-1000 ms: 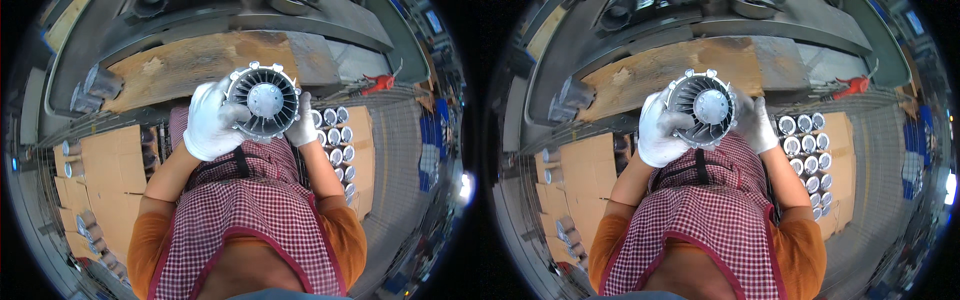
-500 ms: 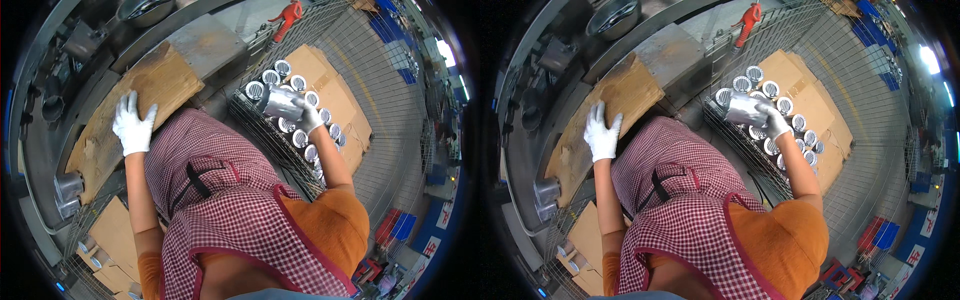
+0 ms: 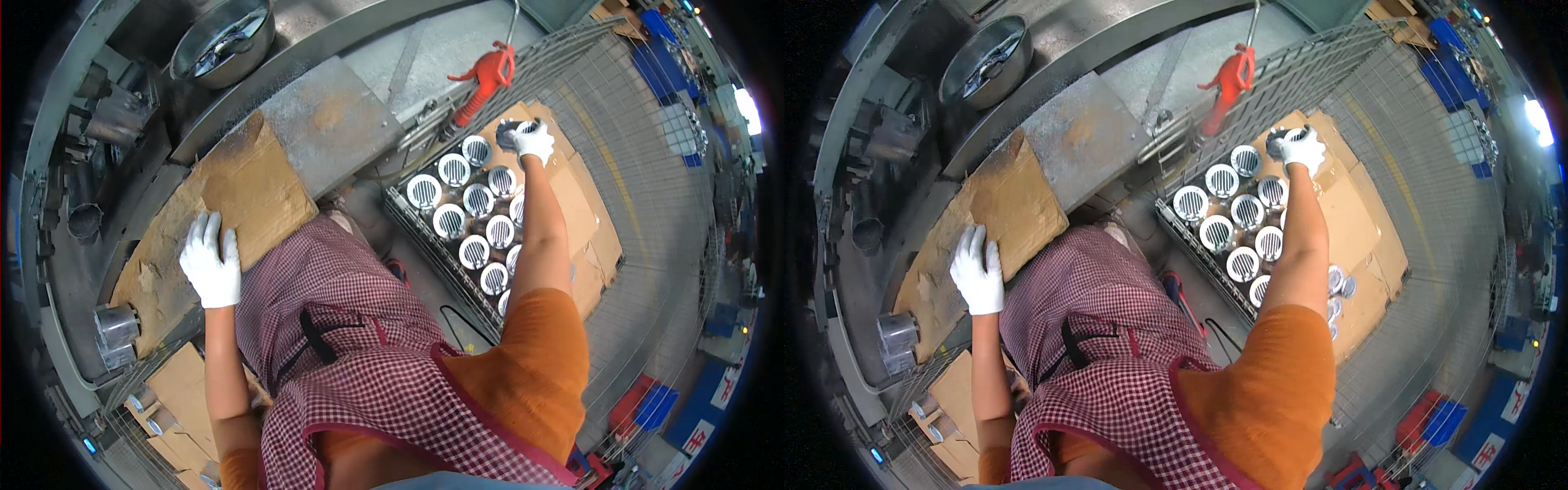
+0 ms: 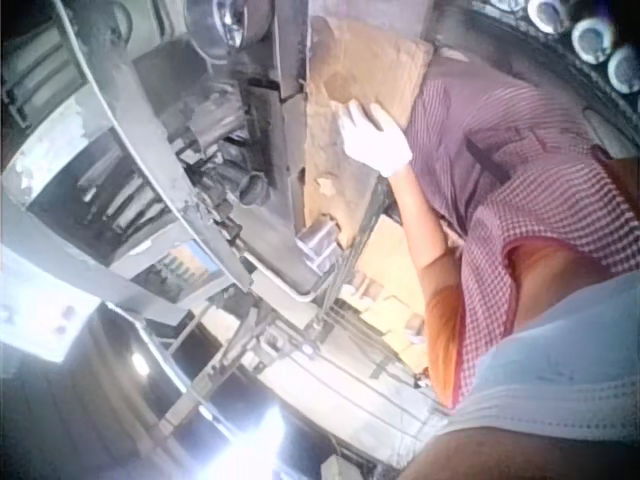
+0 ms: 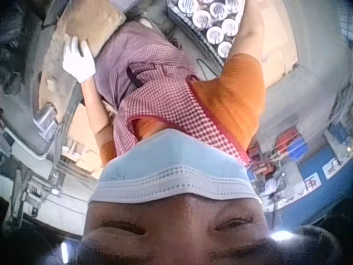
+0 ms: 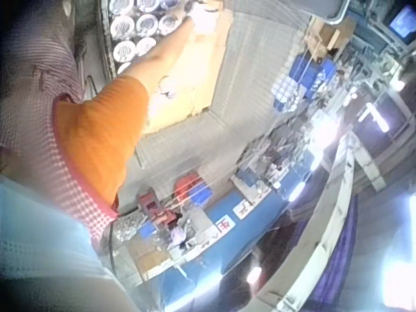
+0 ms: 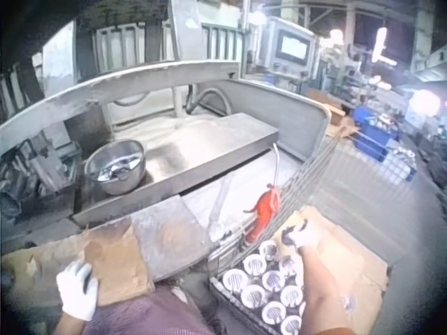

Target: The worker processes metal heat sink components using a screwdriver and moves them between a workbench and a storage crate.

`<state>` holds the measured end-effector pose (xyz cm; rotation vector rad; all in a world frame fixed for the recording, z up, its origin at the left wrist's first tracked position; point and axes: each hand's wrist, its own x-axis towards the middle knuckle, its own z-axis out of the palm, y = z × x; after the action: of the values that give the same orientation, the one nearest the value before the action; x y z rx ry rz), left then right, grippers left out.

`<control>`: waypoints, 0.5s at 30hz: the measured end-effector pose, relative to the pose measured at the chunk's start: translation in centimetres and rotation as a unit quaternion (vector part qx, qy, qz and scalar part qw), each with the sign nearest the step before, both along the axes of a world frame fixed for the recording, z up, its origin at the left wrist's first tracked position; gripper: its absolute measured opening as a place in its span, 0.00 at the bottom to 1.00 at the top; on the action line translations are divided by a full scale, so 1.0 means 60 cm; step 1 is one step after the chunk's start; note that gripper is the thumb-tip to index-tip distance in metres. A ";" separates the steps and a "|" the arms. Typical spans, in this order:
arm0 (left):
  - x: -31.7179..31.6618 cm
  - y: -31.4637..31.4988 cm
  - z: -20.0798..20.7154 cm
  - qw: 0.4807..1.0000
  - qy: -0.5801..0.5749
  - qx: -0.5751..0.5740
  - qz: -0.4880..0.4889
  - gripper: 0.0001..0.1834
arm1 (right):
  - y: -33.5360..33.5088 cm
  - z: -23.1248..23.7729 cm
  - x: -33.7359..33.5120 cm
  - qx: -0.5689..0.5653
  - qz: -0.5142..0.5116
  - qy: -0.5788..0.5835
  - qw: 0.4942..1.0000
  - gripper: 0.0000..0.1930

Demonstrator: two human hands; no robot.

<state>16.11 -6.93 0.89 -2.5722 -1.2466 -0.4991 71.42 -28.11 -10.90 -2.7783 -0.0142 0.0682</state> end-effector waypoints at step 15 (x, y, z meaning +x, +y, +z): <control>0.003 -0.003 0.007 1.000 0.009 0.003 -0.028 0.19 | -0.064 -0.271 0.105 0.051 0.132 0.172 0.975 0.41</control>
<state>16.28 -7.09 1.31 -2.6076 -1.1693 -0.4891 77.69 -31.93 -27.18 -2.6076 -0.2891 0.5981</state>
